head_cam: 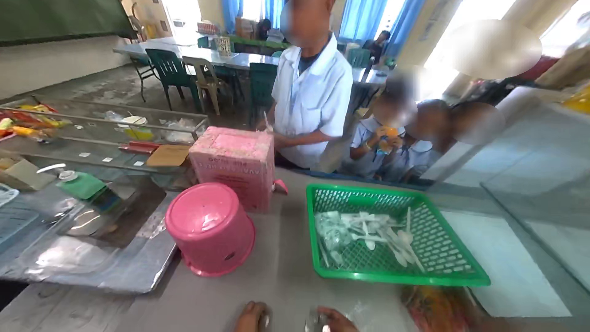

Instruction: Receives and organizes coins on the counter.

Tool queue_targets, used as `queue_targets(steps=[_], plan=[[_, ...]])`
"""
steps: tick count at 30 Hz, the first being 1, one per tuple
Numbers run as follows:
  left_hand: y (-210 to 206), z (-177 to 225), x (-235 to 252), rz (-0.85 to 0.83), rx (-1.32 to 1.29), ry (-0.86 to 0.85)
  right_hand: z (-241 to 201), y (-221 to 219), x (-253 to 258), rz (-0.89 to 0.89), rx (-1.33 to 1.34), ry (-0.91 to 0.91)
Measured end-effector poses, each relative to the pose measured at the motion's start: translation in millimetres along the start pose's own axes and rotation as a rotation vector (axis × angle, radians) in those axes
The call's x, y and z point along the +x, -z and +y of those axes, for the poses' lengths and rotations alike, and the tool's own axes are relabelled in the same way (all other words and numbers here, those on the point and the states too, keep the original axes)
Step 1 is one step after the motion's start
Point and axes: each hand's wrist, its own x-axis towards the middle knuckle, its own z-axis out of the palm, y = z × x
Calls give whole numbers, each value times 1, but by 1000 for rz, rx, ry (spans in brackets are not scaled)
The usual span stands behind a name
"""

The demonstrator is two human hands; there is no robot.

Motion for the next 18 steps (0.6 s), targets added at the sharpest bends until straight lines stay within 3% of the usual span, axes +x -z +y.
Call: queue_targets(steps=[6,10,18], plan=[[12,-1,-10,-11,68,100,14,39,-19,77,-177,114],[3,-6,-22,89,121,-46,37,52,-27,136,-301,160],[-50,36,-32,-115,241,-258,65,29,-32,-85,-660,149]])
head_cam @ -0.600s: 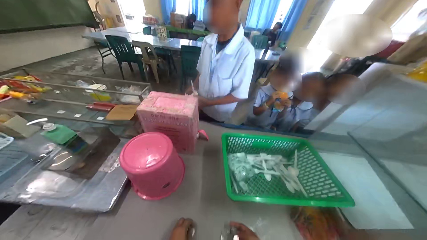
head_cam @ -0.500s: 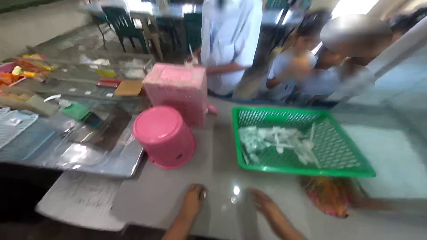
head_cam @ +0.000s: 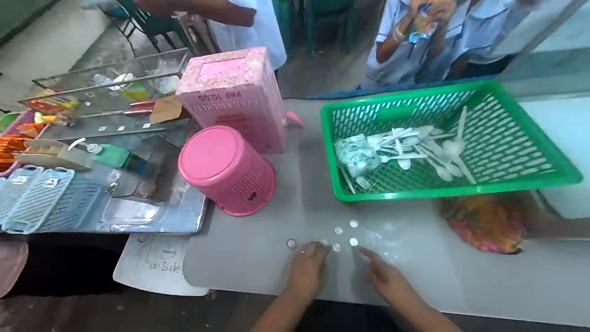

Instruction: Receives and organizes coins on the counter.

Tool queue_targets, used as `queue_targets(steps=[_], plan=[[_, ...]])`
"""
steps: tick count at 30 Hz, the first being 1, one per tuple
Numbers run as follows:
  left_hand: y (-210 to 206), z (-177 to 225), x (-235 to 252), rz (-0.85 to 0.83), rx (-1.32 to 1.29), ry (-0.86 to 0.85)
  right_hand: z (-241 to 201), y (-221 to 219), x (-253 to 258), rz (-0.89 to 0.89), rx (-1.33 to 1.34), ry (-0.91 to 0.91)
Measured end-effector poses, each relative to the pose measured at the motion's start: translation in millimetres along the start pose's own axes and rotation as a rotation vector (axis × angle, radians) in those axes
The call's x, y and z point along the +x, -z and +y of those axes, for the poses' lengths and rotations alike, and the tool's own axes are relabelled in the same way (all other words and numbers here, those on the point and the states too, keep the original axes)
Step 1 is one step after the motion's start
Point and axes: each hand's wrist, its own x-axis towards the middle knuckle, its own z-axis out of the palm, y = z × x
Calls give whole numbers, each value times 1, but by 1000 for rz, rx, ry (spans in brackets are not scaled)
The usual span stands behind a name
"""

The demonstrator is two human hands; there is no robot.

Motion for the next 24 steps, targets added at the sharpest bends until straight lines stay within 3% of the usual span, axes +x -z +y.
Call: queue_targets(steps=[6,13,24], plan=[[-5,7,18,7,91,-30,-6,-2,0,-107,-174,24],[-4,-30,-3,325,64,87,-6,-6,3,-112,-271,49],[-30,-42,-59,305,48,-195,-33,-8,14,-227,-540,9]])
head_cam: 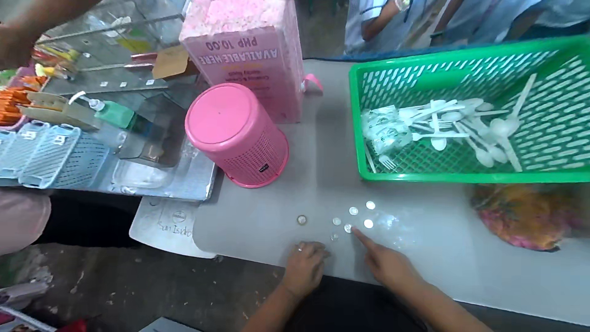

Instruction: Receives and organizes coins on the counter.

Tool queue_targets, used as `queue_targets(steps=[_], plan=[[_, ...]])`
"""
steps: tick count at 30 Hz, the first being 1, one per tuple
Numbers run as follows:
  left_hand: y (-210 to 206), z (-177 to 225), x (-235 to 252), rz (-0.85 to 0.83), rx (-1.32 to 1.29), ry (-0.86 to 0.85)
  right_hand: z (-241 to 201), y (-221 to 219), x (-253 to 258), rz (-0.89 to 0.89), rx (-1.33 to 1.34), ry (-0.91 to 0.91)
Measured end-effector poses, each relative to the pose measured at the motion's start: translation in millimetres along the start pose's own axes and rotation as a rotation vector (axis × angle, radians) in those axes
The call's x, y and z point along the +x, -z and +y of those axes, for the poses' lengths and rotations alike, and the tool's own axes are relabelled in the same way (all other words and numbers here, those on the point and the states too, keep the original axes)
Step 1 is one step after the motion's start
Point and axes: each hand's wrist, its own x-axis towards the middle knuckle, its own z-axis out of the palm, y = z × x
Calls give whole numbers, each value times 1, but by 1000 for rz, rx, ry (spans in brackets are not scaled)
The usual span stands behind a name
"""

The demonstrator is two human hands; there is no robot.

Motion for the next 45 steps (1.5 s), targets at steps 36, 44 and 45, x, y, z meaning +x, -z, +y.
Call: queue_targets(steps=[36,44,45], plan=[[2,-58,-7,85,248,167,-12,7,8,-13,-63,-50],[1,-57,-4,113,324,235,-68,31,53,-103,-112,37],[0,-57,-4,111,325,241,-77,30,57,-113,-115,73]])
